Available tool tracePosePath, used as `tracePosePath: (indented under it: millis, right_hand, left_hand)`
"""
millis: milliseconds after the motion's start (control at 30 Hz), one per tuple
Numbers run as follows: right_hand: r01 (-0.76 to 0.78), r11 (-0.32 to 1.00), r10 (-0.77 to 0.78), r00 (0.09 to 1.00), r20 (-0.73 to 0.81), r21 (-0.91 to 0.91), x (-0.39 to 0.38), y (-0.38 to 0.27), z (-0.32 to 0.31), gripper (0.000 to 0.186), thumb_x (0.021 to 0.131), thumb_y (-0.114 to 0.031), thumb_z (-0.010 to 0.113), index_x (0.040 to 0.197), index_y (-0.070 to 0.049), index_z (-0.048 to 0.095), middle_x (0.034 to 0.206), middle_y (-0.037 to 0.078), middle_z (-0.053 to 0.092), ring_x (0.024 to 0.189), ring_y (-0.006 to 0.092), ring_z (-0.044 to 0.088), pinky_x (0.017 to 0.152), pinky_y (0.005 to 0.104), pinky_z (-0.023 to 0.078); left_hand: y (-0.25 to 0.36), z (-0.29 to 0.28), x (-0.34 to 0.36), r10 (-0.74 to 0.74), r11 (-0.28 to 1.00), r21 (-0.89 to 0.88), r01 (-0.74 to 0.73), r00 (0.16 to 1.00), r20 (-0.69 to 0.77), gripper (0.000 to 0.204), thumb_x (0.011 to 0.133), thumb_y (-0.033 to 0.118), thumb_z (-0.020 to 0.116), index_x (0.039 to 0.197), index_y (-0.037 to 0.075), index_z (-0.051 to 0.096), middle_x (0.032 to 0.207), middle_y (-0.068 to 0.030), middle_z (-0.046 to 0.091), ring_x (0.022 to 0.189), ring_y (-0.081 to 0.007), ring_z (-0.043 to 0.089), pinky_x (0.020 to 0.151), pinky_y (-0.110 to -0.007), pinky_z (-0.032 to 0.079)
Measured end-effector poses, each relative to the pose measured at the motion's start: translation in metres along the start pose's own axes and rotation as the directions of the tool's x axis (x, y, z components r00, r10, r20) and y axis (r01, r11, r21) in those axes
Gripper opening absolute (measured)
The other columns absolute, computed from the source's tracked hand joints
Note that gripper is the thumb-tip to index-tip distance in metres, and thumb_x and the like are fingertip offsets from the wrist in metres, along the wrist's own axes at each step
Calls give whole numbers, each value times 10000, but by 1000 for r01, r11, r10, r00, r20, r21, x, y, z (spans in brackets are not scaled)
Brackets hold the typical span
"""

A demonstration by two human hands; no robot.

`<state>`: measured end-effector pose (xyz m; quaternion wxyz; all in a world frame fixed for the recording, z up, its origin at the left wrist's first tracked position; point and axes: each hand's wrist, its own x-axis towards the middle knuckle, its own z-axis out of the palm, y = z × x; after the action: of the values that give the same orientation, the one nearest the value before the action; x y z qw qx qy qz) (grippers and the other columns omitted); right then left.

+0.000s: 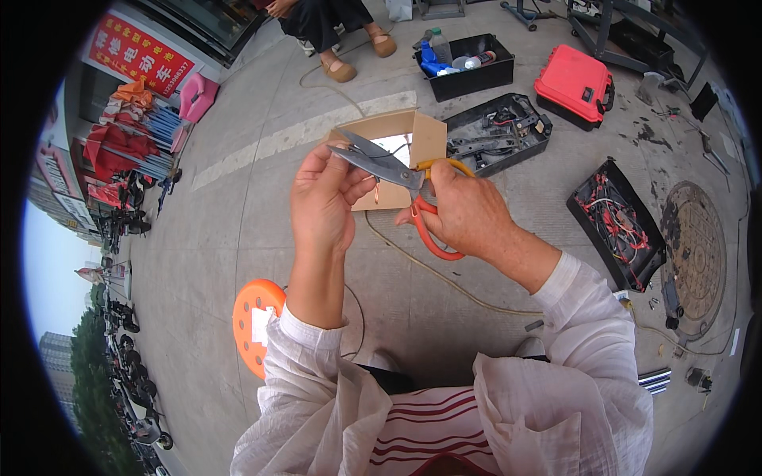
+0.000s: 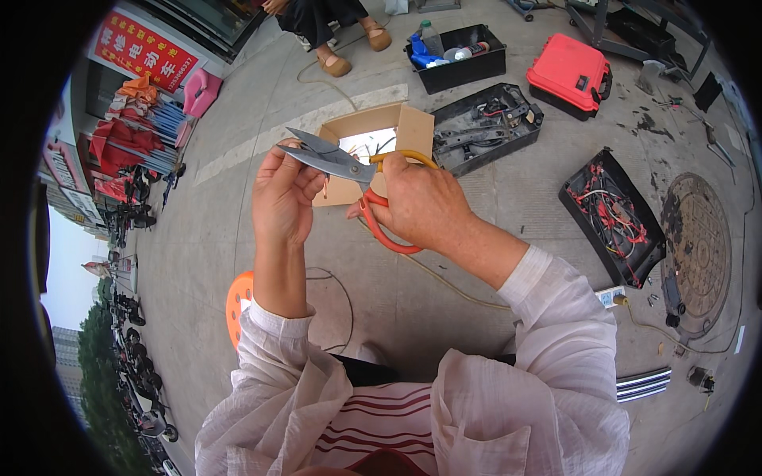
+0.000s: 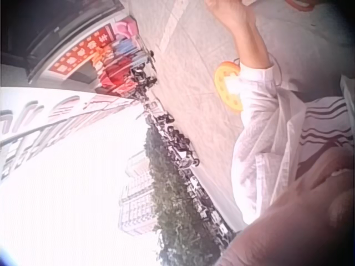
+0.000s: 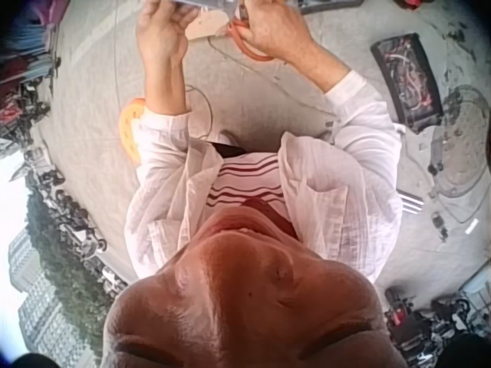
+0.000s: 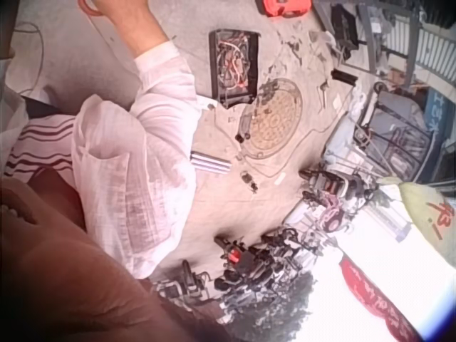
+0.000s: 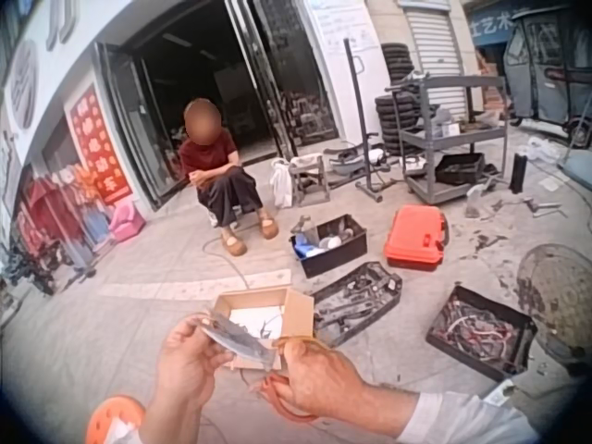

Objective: The person strips insulation from a wire using shears, then twists the exposed strands by hand. The person works at a low stool outdoors with tools and parts on the ground.

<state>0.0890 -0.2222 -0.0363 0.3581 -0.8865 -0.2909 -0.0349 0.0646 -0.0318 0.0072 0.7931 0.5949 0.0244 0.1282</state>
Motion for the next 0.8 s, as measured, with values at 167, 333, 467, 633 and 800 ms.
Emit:
tracePosePath:
  millis: [167,333,467,633,800]
  right_hand:
    - [16,1000,-17,998,-67,-27,1,6,3,803,708,-678,673,939,69,487,679,205,626,662,349,673,604,413,543]
    - [23,998,-27,996,-82,-52,2,6,1,776,719,-659,677,941,59,487,721,211,627,701,349,672,612,424,537]
    - [47,996,-54,994,-96,-73,1,2,-3,762,723,-646,685,932,58,483,723,198,616,701,349,661,618,424,532]
    - [42,998,-44,997,-69,-40,0,-1,-9,776,706,-648,699,914,68,483,713,200,606,688,336,652,625,400,525]
    - [79,996,-82,991,-107,-31,0,-1,-8,787,694,-662,703,899,68,493,690,191,611,666,318,654,618,384,524]
  left_hand:
    - [2,3,1,28,996,85,-26,999,-25,139,975,112,509,1041,8,574,954,-105,666,838,-196,689,738,-293,587]
    - [1,4,0,26,998,53,-25,999,-34,136,968,113,522,1027,5,579,948,-101,664,836,-198,688,741,-297,586]
    - [2,5,-1,23,996,85,-19,999,-37,123,955,108,547,1009,5,585,917,-91,661,804,-187,684,732,-289,587]
    - [3,9,-2,7,991,137,-3,1000,-26,105,939,91,571,982,-2,598,880,-79,652,767,-161,672,704,-270,591]
    - [4,16,-6,46,984,176,-36,998,-53,101,934,71,575,978,-13,609,876,-78,650,764,-146,665,676,-256,593]
